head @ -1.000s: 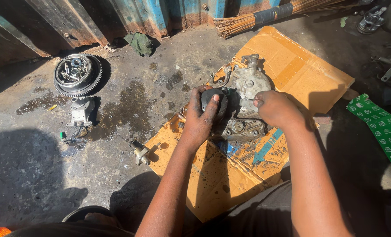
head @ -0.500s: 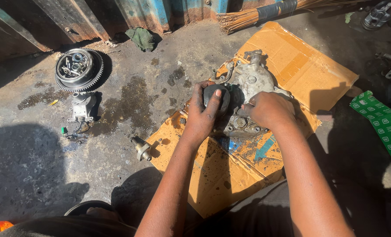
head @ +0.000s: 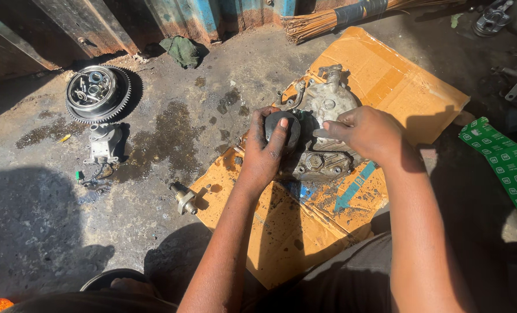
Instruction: The person cleans an engine crankcase by hand using a metal scraper to remove old gasket residue and debris. They hold the part and scrape along its mating surfaces and internal cavities.
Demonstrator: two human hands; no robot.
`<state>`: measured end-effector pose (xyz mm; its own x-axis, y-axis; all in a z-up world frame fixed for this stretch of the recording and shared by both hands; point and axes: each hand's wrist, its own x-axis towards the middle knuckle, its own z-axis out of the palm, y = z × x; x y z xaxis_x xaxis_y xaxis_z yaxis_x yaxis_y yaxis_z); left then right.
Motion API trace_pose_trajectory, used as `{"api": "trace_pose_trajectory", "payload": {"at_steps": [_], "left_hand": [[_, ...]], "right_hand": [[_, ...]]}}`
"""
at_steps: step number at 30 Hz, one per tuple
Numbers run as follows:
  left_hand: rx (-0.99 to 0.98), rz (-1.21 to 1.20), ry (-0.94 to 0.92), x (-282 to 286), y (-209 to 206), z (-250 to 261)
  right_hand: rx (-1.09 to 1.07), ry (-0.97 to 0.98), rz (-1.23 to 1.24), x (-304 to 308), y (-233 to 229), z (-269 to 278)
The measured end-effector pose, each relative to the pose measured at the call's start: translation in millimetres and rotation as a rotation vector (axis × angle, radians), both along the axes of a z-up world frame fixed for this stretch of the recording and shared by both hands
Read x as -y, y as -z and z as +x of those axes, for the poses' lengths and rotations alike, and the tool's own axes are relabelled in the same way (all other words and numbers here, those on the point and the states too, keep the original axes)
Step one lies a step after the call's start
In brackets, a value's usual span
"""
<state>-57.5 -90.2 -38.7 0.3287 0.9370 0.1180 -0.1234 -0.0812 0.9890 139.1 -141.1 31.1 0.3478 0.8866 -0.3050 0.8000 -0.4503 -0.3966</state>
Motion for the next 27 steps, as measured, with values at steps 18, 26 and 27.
{"api": "trace_pose_trajectory", "payload": {"at_steps": [18, 26, 27], "left_hand": [[-0.005, -0.007, -0.002, 0.4, 5.6, 0.7], [-0.009, 0.014, -0.021, 2.6, 0.6, -2.9], [-0.007, 0.007, -0.016, 3.4, 1.5, -1.1]], "right_hand": [[0.156, -0.046, -0.168, -0.3, 6.1, -5.6], [0.317, -0.045, -0.119, -4.7, 19.9, -7.1], [0.322, -0.085, -0.113, -2.6, 23.5, -4.0]]}}
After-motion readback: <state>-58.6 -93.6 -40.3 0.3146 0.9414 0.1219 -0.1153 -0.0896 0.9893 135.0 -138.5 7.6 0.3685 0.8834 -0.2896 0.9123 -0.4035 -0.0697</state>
